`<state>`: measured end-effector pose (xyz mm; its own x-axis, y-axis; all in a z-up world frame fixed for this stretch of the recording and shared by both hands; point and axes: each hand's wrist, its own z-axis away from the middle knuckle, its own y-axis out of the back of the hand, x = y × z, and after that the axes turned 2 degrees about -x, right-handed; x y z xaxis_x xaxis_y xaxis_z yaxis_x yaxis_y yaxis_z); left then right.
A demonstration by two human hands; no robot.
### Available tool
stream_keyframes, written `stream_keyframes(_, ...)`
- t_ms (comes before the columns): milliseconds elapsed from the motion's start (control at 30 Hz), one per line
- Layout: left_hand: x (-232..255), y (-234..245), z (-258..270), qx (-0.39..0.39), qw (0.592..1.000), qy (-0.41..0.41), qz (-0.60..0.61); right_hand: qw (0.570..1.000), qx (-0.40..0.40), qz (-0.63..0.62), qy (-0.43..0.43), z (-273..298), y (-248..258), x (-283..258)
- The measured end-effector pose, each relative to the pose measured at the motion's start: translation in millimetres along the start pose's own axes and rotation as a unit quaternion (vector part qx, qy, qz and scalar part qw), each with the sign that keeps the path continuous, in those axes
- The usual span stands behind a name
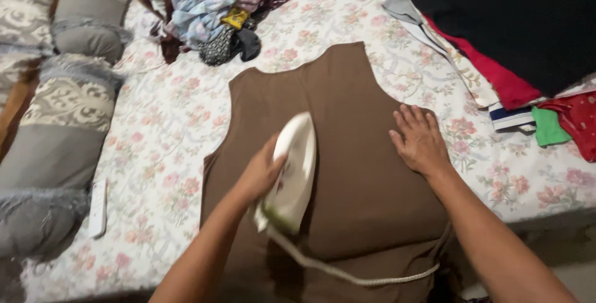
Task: The person irons a brown sleeveless top on a bed using a white electric iron. They smooth the fabric, adjust the garment's position, and flip it over to iron both sides.
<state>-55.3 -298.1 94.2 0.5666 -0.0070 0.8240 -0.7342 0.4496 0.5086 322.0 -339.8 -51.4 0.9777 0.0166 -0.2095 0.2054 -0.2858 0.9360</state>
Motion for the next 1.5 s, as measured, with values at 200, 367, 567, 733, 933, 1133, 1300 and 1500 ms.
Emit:
stream_keyframes(200, -3, -17, -193, -0.004, 0.997, -0.075, 0.015, 1.000, 0.006, 0.001, -0.006, -1, 2, -3)
stream_keyframes(367, 9, -41, -313, 0.080, 0.982, -0.155, -0.077, 1.000, 0.013, -0.002, -0.003, 0, 1, -3)
stream_keyframes(567, 29, -47, -312, 0.050, 0.997, -0.048, -0.030, 1.000, 0.006, 0.009, 0.000, -1, 0, -1)
stream_keyframes(733, -22, -59, -242, -0.007, 0.989, -0.139, -0.051, 1.000, 0.017, -0.018, -0.009, 2, -3, -1)
stream_keyframes(933, -11, -84, -23, -0.065, 0.995, -0.005, -0.072, 0.999, 0.011, -0.027, -0.019, 1, -5, 0)
stream_keyframes(1133, 59, -95, 75, -0.095, 0.991, 0.087, -0.022, 0.999, 0.030, -0.026, -0.001, 4, -7, 4)
stream_keyframes(1300, 60, -103, -27, -0.035, 0.999, 0.014, -0.038, 0.998, 0.035, -0.049, -0.005, 4, -7, 3)
stream_keyframes(1500, 41, -120, -241, 0.088, 0.985, -0.098, -0.115, 0.999, 0.026, -0.030, -0.014, -1, -6, 2)
